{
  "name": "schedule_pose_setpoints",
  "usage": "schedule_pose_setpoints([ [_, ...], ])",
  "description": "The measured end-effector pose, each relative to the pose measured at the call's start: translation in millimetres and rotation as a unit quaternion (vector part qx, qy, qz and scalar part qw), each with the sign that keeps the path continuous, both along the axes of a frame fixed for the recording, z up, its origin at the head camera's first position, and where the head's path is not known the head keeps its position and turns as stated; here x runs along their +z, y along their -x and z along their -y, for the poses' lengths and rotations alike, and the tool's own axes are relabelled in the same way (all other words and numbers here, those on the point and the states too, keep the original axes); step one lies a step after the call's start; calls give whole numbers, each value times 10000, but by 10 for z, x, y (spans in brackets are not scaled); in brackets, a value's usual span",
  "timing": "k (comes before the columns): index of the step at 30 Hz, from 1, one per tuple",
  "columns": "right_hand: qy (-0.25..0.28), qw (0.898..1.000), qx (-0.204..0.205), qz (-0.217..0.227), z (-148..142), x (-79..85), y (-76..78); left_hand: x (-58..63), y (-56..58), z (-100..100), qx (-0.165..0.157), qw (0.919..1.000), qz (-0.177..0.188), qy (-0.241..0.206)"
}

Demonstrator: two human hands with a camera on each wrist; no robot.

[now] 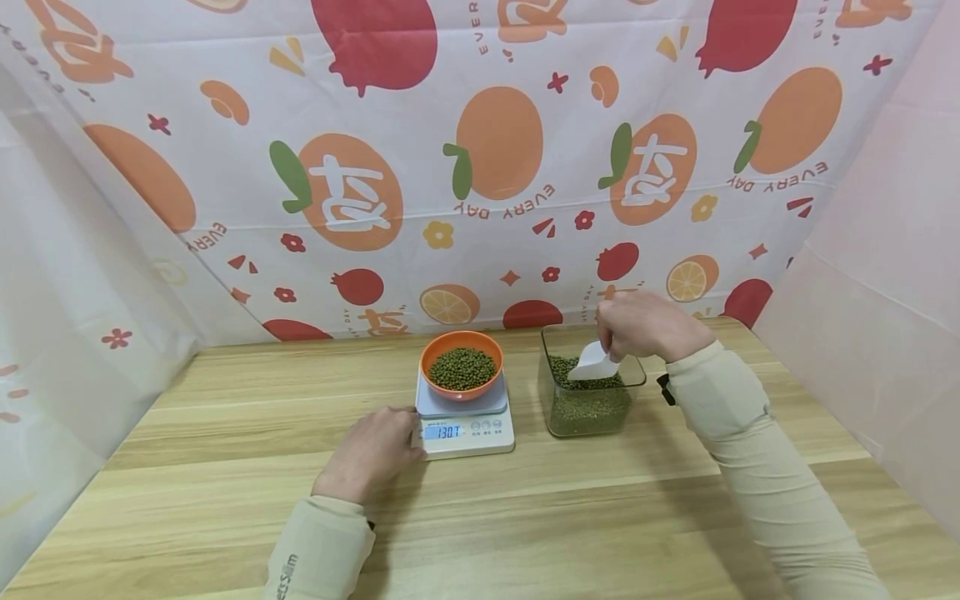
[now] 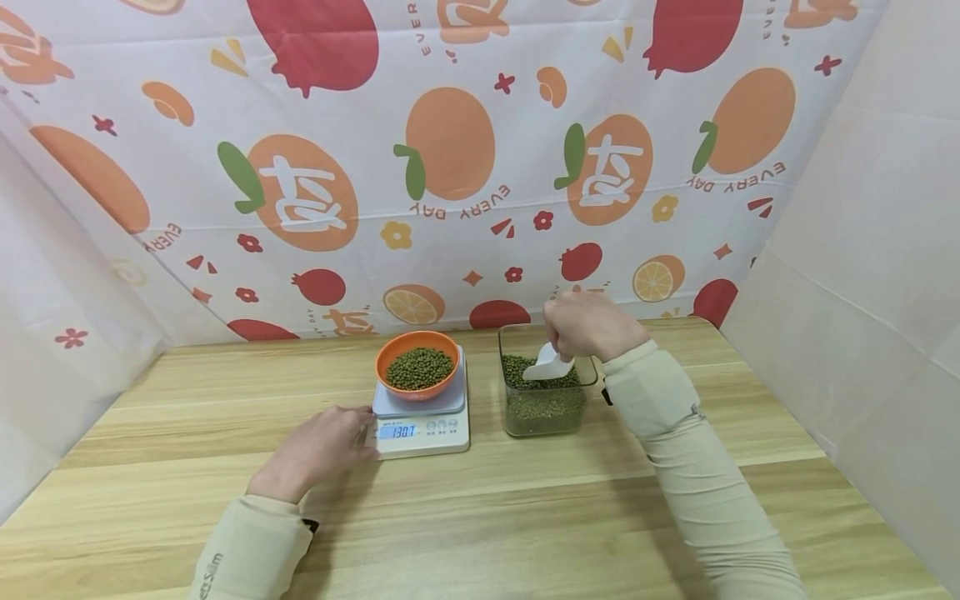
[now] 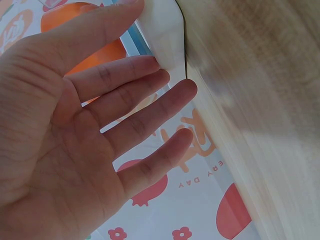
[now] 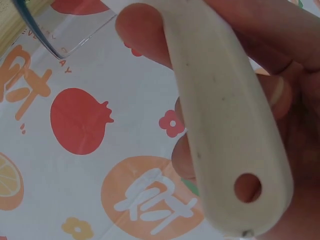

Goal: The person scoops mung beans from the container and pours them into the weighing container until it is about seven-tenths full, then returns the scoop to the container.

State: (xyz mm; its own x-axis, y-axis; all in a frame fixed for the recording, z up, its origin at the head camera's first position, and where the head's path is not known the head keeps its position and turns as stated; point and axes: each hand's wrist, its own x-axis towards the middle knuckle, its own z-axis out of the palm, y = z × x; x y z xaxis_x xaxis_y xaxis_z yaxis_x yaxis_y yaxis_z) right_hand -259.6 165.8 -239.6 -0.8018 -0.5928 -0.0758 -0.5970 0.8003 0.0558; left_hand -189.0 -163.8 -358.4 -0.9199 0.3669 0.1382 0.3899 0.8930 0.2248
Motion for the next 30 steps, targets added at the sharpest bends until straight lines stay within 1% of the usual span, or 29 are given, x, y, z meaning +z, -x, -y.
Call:
schedule_pose_setpoints([
  [3,-10,9999,-84,118,5,3,-3,2,1,1,-10,10000,-23,11],
  [17,-256,9984,-212,467,43,-12,18,16,4,6,-33,10000,-20,-1],
  [23,-328,9965,-350,681,61,-24,16,15,5,6,-15,10000,40,-35],
  [30,-614,9929,-453,912,102,-43,27,19,3,3,-2,10000,69,-37],
])
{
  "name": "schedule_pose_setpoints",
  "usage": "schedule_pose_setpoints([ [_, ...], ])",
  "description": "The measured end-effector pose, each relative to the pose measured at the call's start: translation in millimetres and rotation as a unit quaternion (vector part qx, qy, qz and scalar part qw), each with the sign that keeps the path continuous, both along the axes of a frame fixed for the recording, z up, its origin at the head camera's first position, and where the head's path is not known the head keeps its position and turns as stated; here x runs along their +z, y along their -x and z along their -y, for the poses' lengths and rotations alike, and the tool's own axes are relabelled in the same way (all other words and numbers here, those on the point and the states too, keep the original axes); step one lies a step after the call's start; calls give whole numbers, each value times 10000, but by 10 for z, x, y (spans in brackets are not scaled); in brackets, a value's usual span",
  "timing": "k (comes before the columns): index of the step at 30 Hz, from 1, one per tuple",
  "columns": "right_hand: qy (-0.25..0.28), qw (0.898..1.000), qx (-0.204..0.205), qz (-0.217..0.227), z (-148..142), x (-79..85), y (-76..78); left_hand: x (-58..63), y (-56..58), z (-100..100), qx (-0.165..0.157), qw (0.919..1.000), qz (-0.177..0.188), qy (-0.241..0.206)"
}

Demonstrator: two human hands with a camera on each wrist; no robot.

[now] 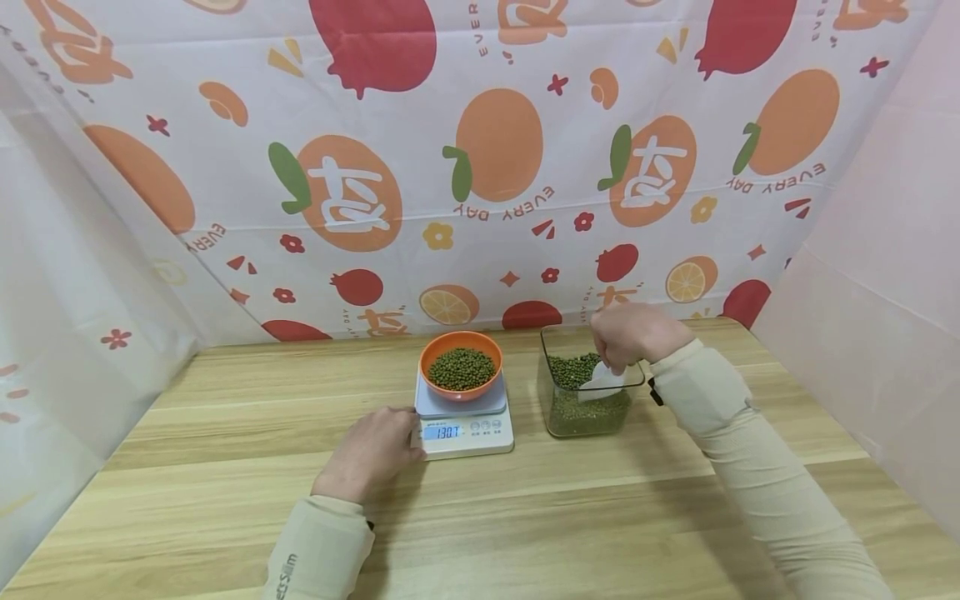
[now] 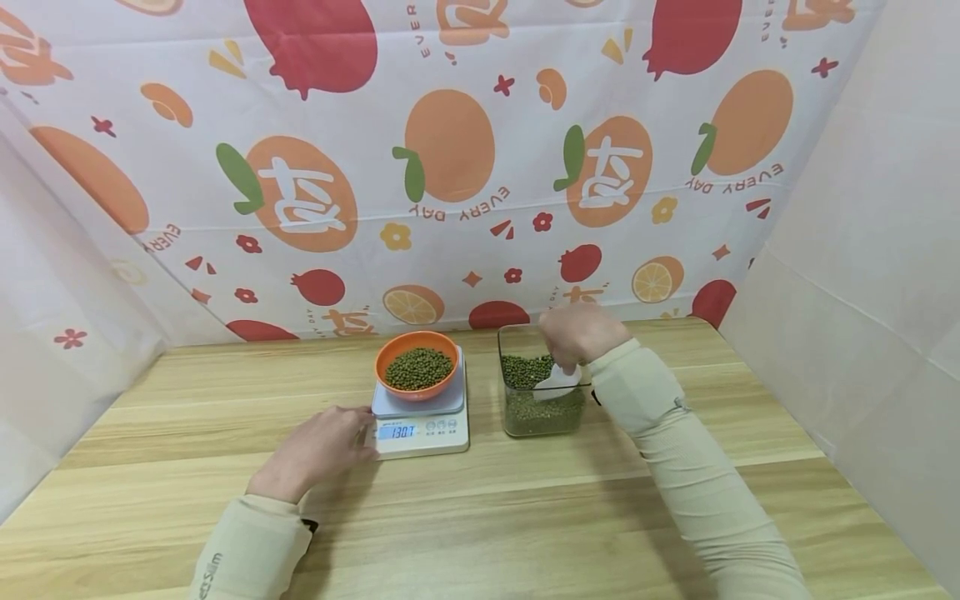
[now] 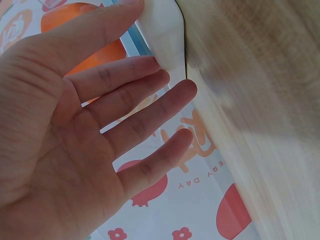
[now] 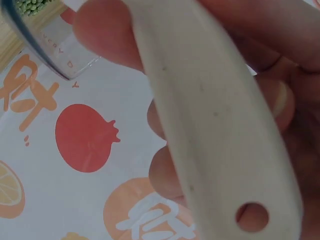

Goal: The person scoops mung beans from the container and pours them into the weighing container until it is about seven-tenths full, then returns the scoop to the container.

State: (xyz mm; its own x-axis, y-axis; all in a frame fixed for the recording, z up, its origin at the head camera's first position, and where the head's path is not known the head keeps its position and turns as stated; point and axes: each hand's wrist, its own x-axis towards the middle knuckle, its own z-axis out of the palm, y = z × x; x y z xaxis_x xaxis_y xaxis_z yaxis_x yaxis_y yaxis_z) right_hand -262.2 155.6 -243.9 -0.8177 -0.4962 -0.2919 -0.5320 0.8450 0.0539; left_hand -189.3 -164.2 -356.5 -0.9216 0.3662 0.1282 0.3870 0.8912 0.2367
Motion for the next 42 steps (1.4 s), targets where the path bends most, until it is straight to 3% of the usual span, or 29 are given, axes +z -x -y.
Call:
schedule_pose_setpoints([
  [12,25,9998,-186,100,58,-113,15,-17,0,5,-21,10000,8,29],
  [16,94,9998,-50,158,78,-181,18,-23,-3,7,-50,10000,-37,-5],
  [32,-70,9986,402,-322,124,-403,57,-35,-31,-8,-32,10000,-69,-38],
  [42,234,9966,601,-512,73,-481,44,-49,-63,-25,-10,9999,-118,-12],
])
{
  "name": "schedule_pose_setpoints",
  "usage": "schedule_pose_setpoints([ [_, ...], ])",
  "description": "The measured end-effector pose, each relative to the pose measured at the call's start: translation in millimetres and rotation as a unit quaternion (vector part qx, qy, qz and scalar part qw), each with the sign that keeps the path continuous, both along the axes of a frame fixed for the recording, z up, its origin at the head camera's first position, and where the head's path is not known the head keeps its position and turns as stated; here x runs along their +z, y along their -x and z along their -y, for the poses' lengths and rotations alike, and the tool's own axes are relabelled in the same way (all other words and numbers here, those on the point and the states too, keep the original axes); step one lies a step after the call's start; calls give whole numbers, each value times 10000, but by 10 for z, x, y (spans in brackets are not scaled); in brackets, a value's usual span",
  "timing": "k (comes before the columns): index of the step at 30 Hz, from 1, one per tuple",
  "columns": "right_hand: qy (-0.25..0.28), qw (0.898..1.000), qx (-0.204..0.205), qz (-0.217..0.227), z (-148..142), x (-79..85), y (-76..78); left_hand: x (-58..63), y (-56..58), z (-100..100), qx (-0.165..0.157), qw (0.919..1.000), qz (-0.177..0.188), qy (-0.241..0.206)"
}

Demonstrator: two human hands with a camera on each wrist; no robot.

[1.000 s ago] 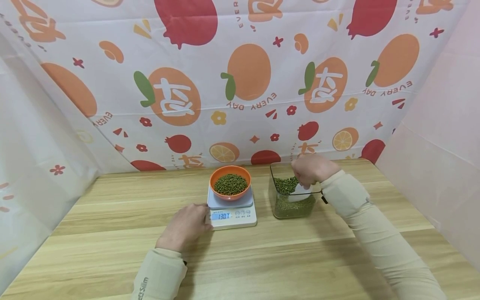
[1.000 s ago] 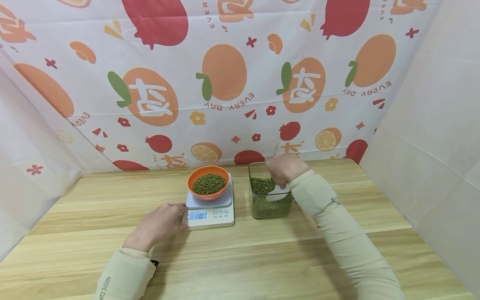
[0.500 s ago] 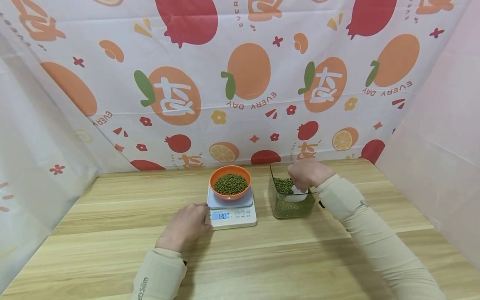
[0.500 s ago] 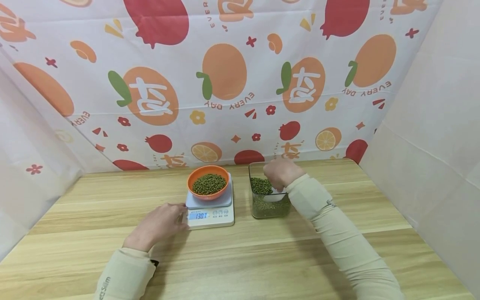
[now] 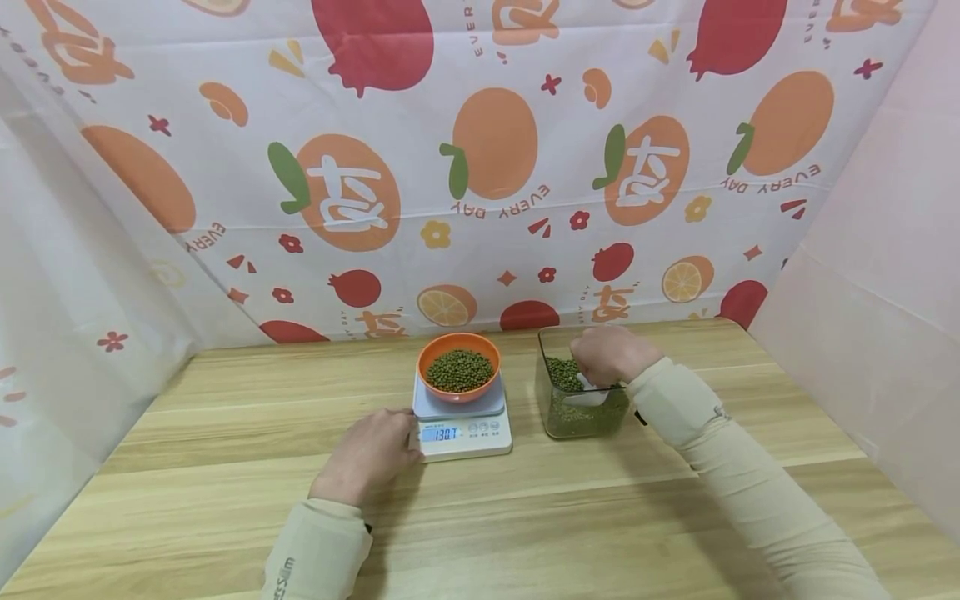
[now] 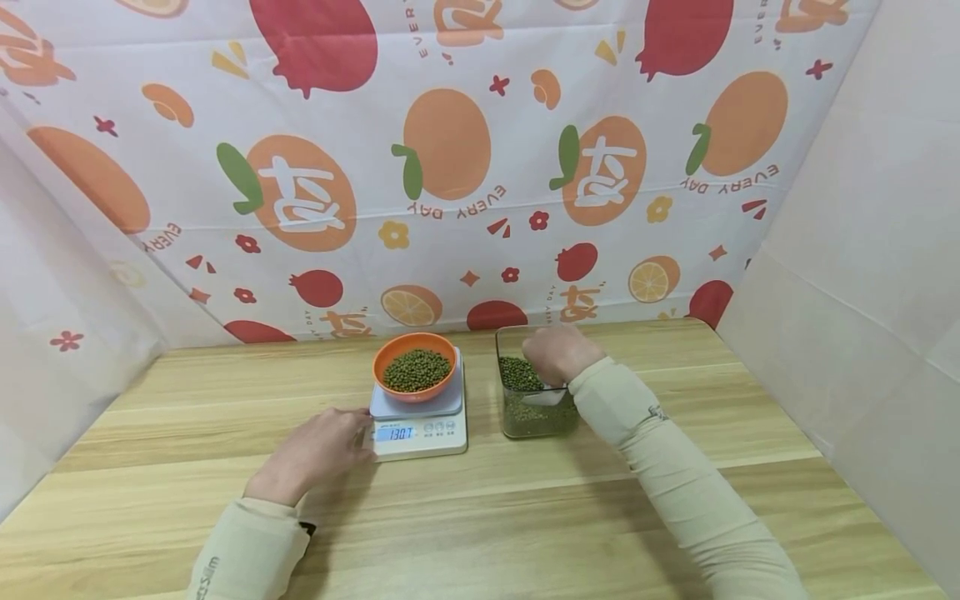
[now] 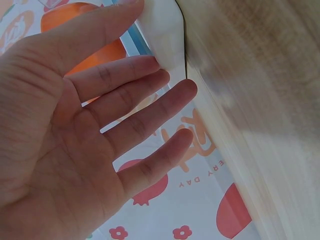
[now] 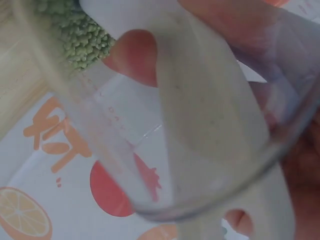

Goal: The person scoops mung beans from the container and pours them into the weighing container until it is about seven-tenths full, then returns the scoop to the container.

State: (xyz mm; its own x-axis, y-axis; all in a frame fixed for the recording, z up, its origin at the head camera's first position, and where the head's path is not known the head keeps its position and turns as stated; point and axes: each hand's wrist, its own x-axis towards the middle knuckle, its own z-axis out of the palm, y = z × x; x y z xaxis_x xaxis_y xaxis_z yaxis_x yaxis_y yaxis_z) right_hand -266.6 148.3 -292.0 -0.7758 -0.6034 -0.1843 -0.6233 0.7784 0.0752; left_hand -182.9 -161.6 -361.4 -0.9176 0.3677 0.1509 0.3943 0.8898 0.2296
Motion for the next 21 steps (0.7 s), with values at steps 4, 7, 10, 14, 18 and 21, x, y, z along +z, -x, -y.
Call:
schedule_pose_setpoints([
  [4,225,9992,250,-205,-24,-39,-2,-4,-2,0,58,10000,16,12],
  [7,371,9984,319,-285,-35,-60,-10,-6,-3,-1,92,10000,22,16],
  [10,477,9984,255,-183,-42,-69,-20,-3,-3,-2,98,9999,37,37],
  [14,595,9979,237,-51,-53,-83,-19,6,4,-4,87,10000,37,27],
  [18,693,9971,318,-55,-70,-97,0,12,11,-1,43,10000,39,0],
  [21,742,9968,307,7,-80,-101,12,16,15,4,11,10000,24,-9],
])
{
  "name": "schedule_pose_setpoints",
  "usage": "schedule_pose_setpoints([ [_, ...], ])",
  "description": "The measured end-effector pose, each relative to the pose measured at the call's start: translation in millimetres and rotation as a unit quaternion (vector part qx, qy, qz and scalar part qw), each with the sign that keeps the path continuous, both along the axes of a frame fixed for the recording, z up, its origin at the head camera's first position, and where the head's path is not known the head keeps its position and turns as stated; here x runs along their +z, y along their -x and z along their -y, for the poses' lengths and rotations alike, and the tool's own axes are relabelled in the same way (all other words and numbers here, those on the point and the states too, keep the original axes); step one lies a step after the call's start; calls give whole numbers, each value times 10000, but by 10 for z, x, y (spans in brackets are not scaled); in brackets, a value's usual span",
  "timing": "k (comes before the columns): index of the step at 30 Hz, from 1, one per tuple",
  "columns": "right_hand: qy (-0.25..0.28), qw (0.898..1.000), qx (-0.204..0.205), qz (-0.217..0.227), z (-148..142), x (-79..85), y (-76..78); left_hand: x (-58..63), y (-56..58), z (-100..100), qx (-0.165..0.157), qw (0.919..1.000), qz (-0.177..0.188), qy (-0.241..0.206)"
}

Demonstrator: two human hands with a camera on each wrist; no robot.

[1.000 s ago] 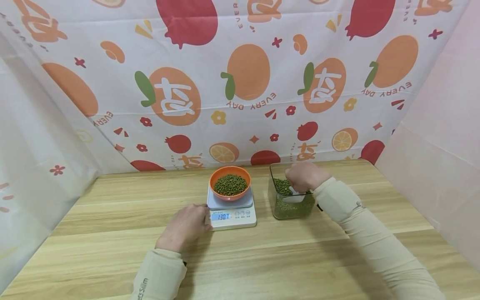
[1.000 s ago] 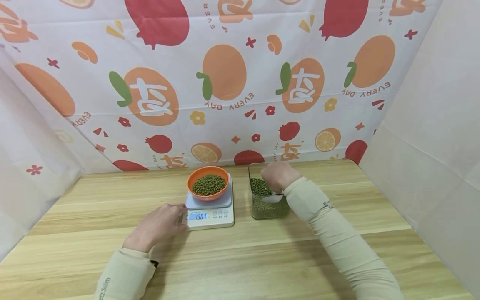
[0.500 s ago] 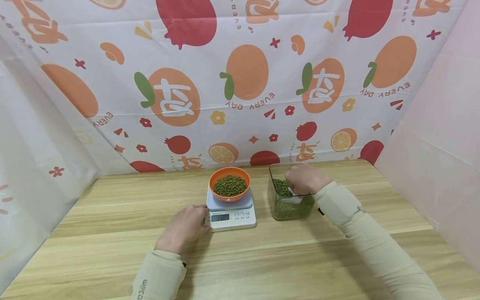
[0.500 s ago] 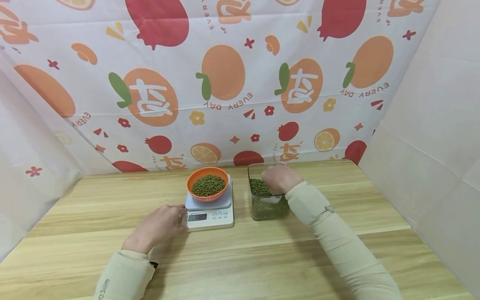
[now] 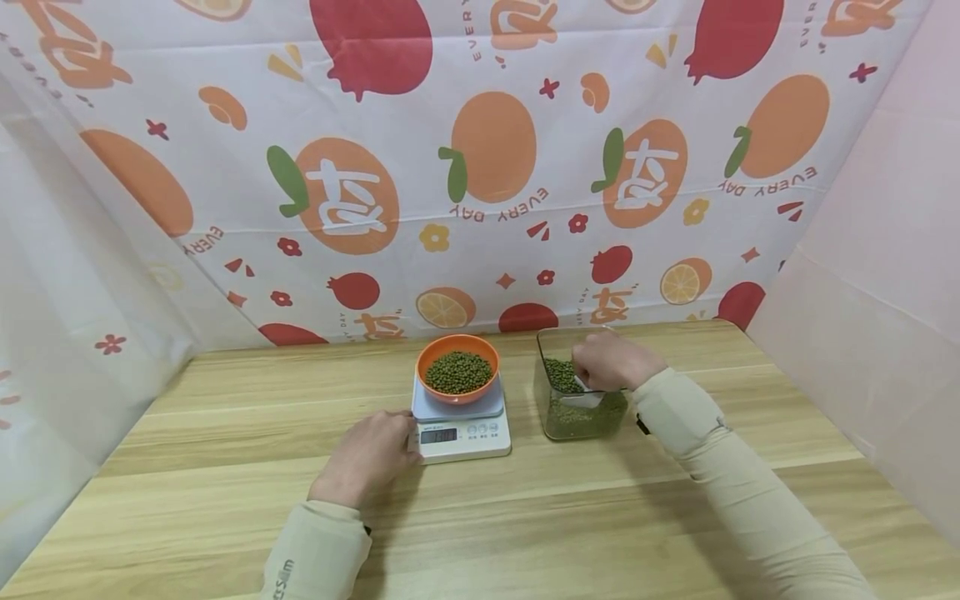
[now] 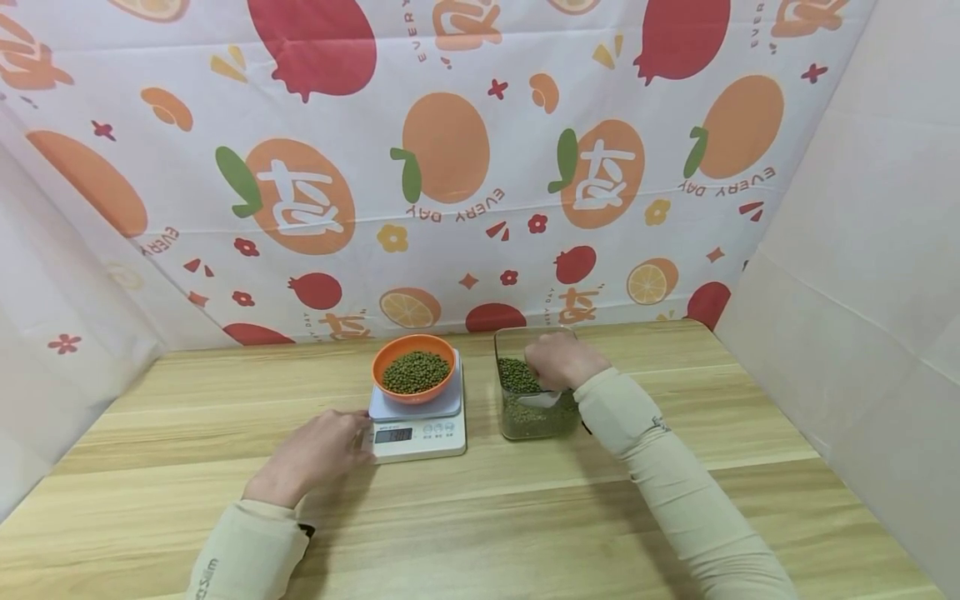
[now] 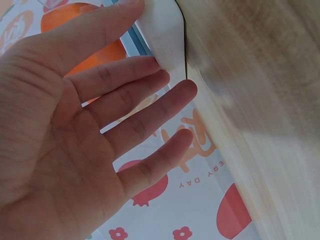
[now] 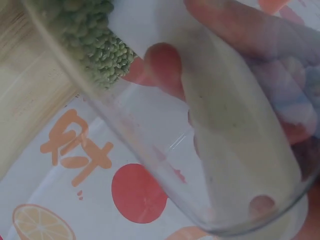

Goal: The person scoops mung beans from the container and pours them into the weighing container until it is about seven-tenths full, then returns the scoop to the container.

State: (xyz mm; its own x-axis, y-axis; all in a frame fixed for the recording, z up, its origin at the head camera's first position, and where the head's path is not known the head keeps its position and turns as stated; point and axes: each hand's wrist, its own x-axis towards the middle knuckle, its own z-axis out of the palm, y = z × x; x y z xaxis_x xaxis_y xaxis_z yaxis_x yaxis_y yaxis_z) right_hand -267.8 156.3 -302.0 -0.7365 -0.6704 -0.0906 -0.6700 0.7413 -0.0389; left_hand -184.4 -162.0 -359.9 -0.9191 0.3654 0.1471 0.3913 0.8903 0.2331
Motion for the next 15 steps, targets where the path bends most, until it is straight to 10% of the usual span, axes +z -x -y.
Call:
schedule_pose_setpoints([
  [15,64,9999,59,-90,-3,-52,73,24,40,3,44,9999,88,38],
])
